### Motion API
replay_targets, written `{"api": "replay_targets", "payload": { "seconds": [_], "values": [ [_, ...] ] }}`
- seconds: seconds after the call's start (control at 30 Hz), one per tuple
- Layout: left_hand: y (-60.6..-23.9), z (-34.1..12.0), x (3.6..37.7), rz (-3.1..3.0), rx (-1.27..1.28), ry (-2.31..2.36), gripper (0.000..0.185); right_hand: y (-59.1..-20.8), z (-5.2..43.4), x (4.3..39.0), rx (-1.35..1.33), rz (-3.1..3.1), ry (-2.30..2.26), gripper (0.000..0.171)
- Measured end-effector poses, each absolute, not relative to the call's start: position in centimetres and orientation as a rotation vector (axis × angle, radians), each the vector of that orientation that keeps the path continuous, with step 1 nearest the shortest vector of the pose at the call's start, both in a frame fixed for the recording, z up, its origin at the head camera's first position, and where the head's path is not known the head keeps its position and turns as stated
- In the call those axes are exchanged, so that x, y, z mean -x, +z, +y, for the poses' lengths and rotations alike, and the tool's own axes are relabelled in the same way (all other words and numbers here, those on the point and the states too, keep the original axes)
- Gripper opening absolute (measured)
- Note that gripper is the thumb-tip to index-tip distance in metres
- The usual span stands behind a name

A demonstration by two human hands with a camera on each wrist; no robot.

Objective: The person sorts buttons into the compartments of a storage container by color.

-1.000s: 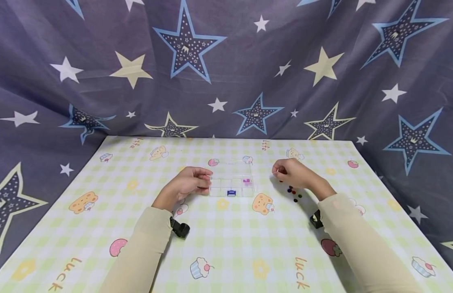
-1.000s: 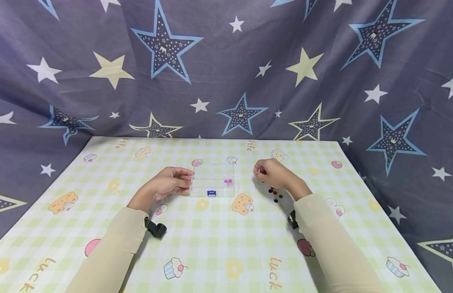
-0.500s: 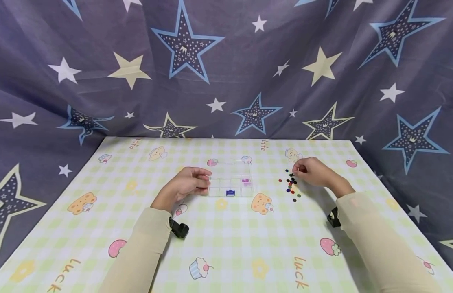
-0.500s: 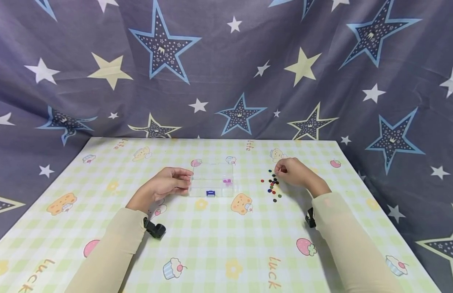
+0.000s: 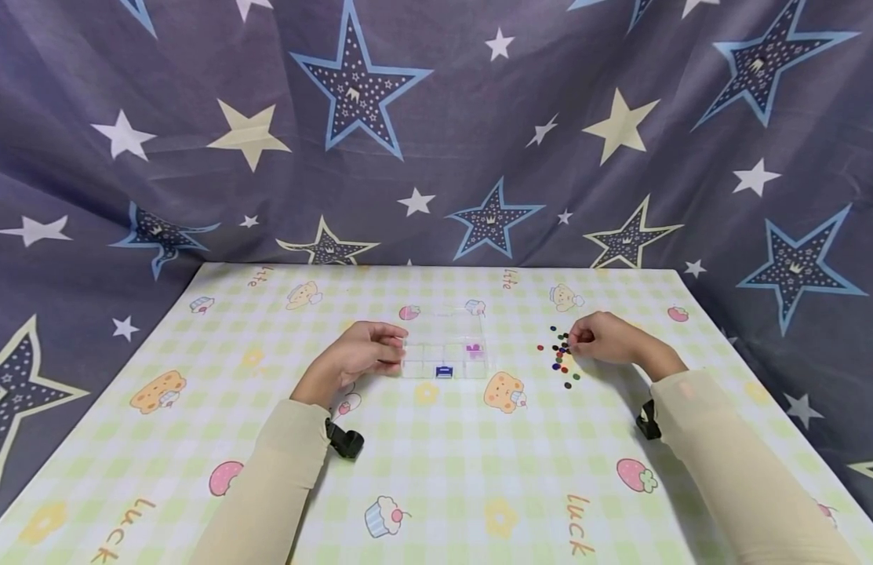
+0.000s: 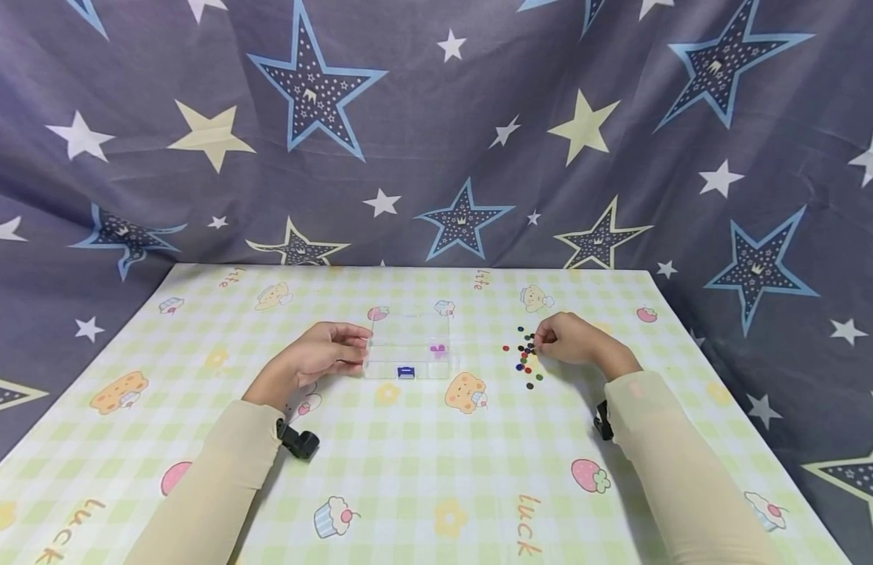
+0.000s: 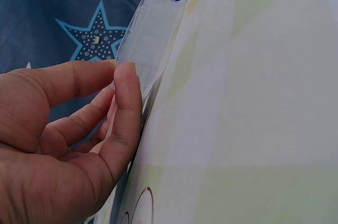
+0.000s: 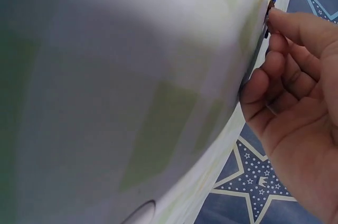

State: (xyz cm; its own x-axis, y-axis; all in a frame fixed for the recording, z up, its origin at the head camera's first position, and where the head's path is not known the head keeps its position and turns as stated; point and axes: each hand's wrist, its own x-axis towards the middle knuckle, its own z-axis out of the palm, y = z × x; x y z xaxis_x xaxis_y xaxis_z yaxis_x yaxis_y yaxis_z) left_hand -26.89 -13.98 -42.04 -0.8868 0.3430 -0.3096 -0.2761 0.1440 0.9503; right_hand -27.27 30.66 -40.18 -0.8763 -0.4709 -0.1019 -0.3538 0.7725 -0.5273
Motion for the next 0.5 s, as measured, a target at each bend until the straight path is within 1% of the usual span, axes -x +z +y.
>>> {"api": "replay_targets", "payload": {
  "seconds": [0.33,0.5],
  "values": [
    [-42.14,-14.04,26.93,1.962,-0.068,1.813,0.045,-40.06,30.37,27.32,0.669,2.694,-0.699,0.006],
    [-42.15,-14.06,26.89,1.964,-0.062,1.811,0.044,-39.98,30.33,27.15,0.668,2.657,-0.638,0.011]
  ]
}}
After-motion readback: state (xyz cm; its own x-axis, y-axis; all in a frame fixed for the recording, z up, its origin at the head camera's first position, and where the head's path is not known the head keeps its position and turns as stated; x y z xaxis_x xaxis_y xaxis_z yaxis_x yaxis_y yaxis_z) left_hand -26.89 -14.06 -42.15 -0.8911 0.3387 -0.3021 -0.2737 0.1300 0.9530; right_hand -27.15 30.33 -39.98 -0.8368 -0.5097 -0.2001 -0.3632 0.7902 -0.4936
